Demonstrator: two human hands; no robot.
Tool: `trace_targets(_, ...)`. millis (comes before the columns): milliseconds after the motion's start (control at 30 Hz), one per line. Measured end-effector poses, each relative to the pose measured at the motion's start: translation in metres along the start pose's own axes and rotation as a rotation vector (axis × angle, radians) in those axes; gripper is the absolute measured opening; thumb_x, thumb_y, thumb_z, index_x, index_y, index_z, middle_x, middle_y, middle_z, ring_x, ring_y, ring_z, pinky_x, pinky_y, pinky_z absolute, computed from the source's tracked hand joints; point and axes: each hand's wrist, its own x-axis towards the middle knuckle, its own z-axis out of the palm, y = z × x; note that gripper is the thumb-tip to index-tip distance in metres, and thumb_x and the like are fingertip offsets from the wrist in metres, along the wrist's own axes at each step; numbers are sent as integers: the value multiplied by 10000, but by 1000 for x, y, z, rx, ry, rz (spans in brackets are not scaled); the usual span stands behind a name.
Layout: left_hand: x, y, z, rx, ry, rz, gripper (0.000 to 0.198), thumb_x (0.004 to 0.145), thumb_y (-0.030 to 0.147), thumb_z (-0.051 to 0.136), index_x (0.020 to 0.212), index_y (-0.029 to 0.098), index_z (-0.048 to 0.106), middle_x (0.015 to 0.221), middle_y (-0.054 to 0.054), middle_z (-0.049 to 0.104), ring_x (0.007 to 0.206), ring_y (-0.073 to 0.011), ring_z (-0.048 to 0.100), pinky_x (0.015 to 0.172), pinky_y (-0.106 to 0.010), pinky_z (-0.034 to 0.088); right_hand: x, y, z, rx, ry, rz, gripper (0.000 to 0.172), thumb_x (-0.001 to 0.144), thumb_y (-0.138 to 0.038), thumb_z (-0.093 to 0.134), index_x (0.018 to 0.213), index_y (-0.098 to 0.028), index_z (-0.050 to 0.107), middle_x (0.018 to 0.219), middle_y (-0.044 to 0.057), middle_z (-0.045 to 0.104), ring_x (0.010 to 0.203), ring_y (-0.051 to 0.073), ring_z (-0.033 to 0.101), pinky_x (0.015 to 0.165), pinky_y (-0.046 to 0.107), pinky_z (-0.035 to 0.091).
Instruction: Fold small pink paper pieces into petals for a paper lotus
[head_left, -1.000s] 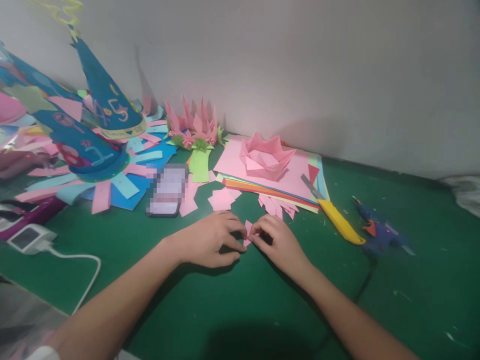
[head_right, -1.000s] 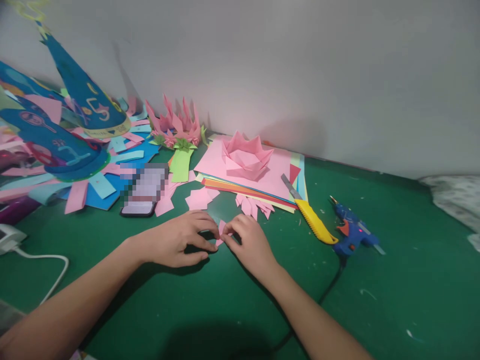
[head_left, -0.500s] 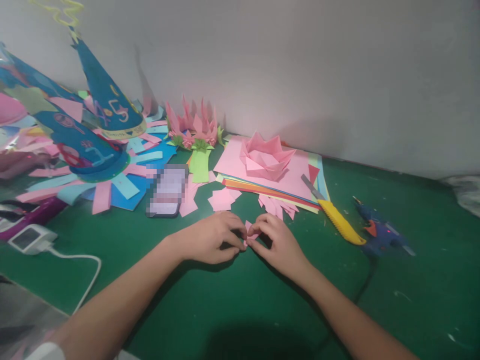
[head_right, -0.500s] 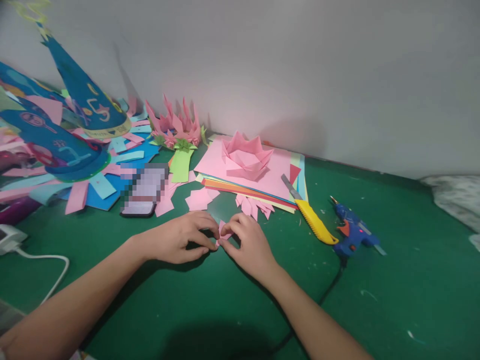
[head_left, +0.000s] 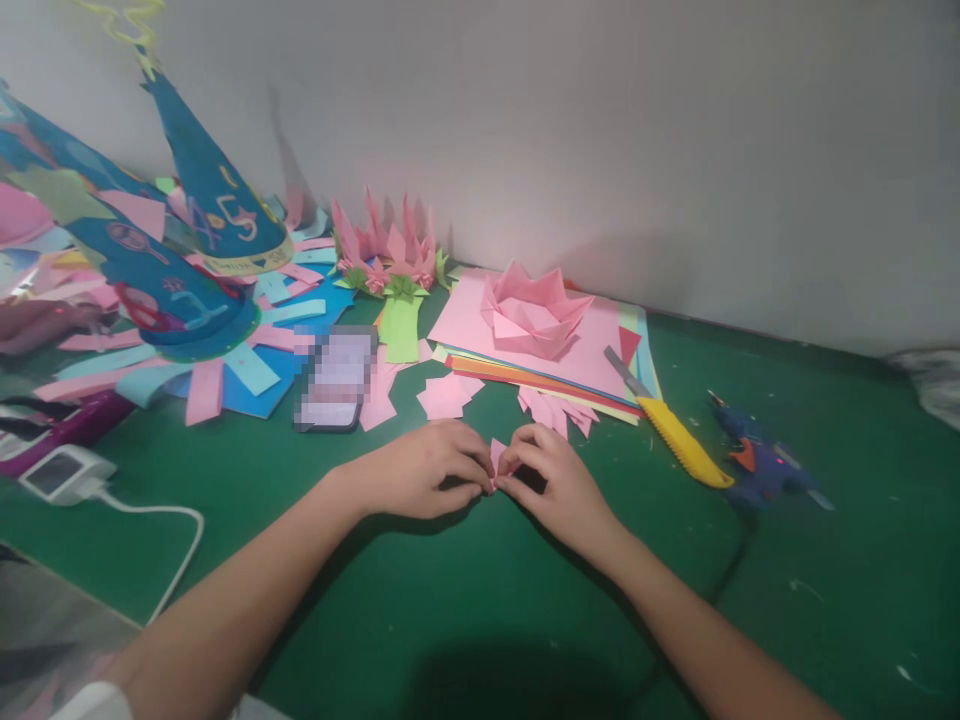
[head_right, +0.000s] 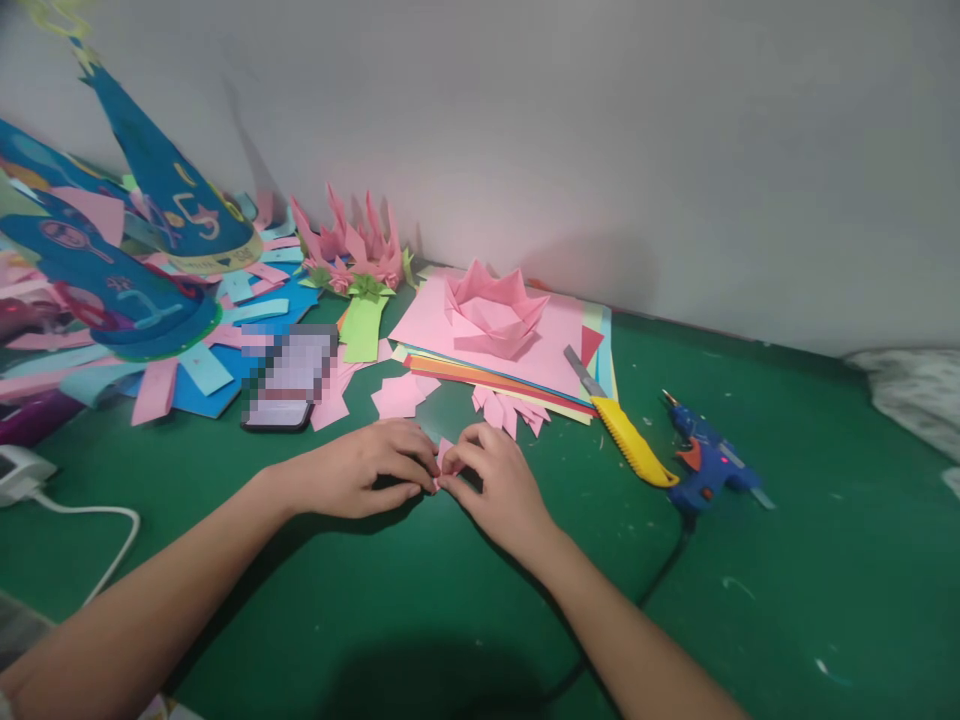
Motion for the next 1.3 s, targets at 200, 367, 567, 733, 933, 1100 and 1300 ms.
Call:
trace_targets(200,2,4,-1,84,-9,13,225,826,130,495,888,199,700,940,-64,670,913,-192,588,863,-354,428,0,3,1,-13,18,-9,40,795,-214,626,765,-216,599,860,20,516,823,175,529,737,324,432)
trace_targets(367,3,7,-2,129,-18,12,230,793,109,512,876,201,706,934,-59,666,901,-192,590,867,-356,429,0,1,-1,-16,16,-6,35,785,-202,620,758,-214,602,853,24,513,819,178,525,736,331,430)
trace_targets(567,2,7,-1,134,-19,-9,225,791,114,512,857,204,707,925,-55,662,938,-200,580,885,-357,424,1,-2,-1,-7,17,-8,55,760,-158,611,769,-209,595,867,30,501,818,179,520,743,337,427)
trace_targets(733,2,6,1,96,6,3,224,755,86,523,835,194,702,911,-48,654,1034,-198,560,1006,-362,356,2,-1,-5,62,41,8,147,812,-95,496,778,-205,587,869,37,498,820,170,518,717,309,435)
trace_targets(933,1,5,3,113,-18,-33,228,742,87,517,834,197,694,949,-44,644,918,-180,588,979,-367,378,0,3,-6,83,97,-9,253,769,-9,393,786,-205,551,873,44,512,847,185,525,742,330,439)
trace_targets(1100,0,6,2,108,-33,-7,234,772,120,520,901,221,687,1077,-44,615,978,-194,554,947,-356,392,-3,5,-4,46,179,-10,241,790,-37,384,826,-212,545,855,50,553,841,203,536,749,347,442)
trace_targets(1300,0,8,6,160,-85,20,289,804,149,522,1057,229,634,1186,-50,577,1080,-231,491,979,-388,360,-6,2,-5,-62,201,20,172,864,-153,428,973,-204,551,931,71,622,872,217,563,776,354,444)
